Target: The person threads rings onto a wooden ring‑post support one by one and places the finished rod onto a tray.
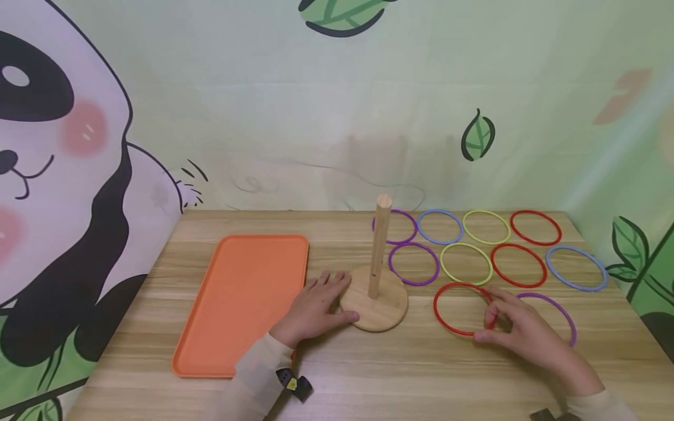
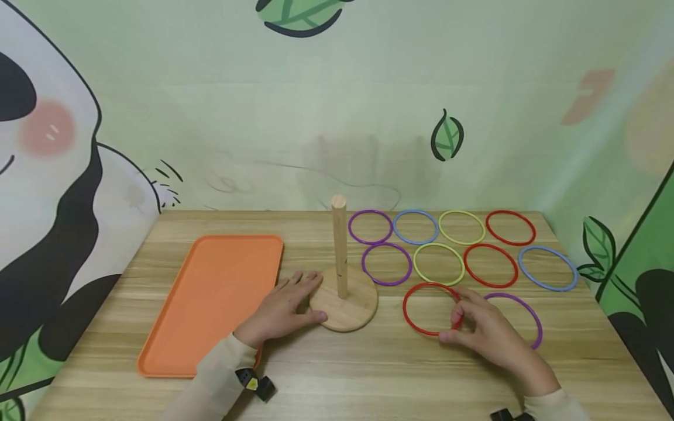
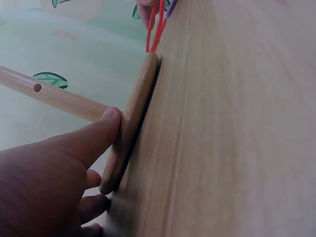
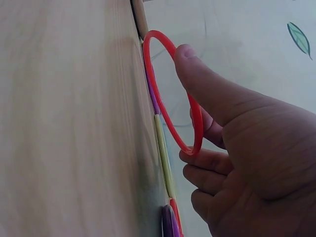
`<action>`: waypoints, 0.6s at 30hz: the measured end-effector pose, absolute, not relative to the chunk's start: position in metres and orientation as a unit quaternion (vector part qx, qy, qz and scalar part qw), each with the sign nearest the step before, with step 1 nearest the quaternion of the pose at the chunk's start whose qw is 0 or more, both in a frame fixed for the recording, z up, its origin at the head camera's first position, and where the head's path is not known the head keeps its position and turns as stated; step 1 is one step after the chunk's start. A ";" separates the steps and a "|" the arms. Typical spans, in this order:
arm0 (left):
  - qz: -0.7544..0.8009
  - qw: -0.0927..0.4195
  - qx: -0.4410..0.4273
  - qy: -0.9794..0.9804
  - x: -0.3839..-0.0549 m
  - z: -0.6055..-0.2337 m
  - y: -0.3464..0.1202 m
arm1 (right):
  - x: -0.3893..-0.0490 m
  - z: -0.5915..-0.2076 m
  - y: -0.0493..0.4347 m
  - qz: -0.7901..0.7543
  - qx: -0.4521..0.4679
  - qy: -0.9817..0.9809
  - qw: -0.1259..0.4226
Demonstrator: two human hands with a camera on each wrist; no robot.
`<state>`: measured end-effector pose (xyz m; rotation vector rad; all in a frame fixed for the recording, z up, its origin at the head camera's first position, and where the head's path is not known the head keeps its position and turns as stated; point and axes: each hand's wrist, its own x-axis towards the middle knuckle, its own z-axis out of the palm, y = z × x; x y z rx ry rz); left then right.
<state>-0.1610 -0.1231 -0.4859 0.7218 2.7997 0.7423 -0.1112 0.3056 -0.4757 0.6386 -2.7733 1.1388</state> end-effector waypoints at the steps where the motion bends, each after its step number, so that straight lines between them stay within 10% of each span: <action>1: 0.248 0.078 0.241 0.935 -0.161 -0.486 -0.123 | -0.111 -0.476 0.306 0.370 0.209 -0.904 0.041; 18: 0.242 0.078 0.240 0.937 -0.161 -0.487 -0.122 | -0.115 -0.463 0.306 0.367 0.201 -0.907 0.052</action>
